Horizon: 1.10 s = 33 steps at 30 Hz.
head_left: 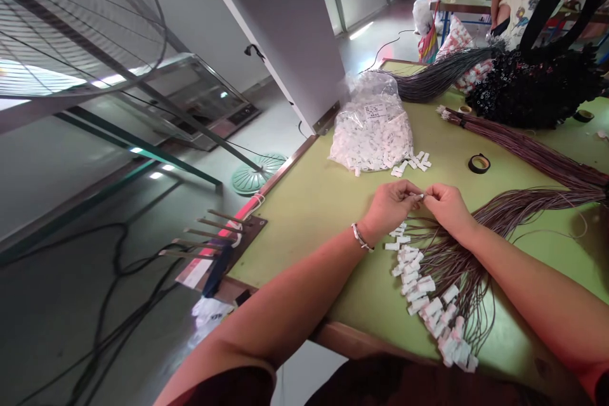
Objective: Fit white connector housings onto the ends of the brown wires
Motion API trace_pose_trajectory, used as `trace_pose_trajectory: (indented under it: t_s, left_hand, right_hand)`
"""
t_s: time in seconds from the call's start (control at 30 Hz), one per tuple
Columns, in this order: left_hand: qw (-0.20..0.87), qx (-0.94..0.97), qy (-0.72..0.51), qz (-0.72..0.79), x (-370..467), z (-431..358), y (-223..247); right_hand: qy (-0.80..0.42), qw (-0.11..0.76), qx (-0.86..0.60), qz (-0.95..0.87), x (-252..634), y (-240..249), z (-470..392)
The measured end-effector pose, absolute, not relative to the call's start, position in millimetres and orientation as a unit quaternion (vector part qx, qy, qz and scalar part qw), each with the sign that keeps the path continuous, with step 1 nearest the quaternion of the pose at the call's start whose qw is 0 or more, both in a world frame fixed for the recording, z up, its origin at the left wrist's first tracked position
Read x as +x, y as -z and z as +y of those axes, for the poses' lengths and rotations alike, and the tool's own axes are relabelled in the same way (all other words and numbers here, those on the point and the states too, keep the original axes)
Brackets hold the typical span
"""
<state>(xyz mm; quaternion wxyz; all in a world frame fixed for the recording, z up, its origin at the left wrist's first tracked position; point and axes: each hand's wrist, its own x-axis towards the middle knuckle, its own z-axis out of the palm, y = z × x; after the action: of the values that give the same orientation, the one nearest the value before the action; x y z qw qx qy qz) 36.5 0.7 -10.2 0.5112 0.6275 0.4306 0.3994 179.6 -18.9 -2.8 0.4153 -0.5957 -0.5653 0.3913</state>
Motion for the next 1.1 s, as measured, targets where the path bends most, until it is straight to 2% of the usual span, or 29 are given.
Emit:
trace_pose_trajectory:
  t_s: [0.1, 0.27, 0.53, 0.9, 1.0, 1.1]
  left_hand:
    - [0.500, 0.628, -0.397, 0.445, 38, 1, 12]
    - [0.544, 0.602, -0.414, 0.411, 34, 3, 12]
    - [0.493, 0.648, -0.403, 0.419, 36, 3, 13]
    - [0.580, 0.560, -0.418, 0.418, 30, 11, 12]
    - [0.559, 0.587, -0.387, 0.440, 20, 16, 11]
    - [0.497, 0.682, -0.277, 0.459, 6, 17, 0]
  right_hand:
    - [-0.389, 0.411, -0.599, -0.567, 179, 2, -18]
    - [-0.415, 0.416, -0.581, -0.564, 183, 7, -14]
    - [-0.419, 0.410, -0.598, -0.547, 180, 5, -13]
    - [-0.414, 0.401, -0.587, -0.569, 184, 11, -12]
    - [-0.371, 0.364, -0.578, -0.629, 193, 0, -8]
    - [-0.320, 0.370, -0.570, -0.660, 212, -30, -6]
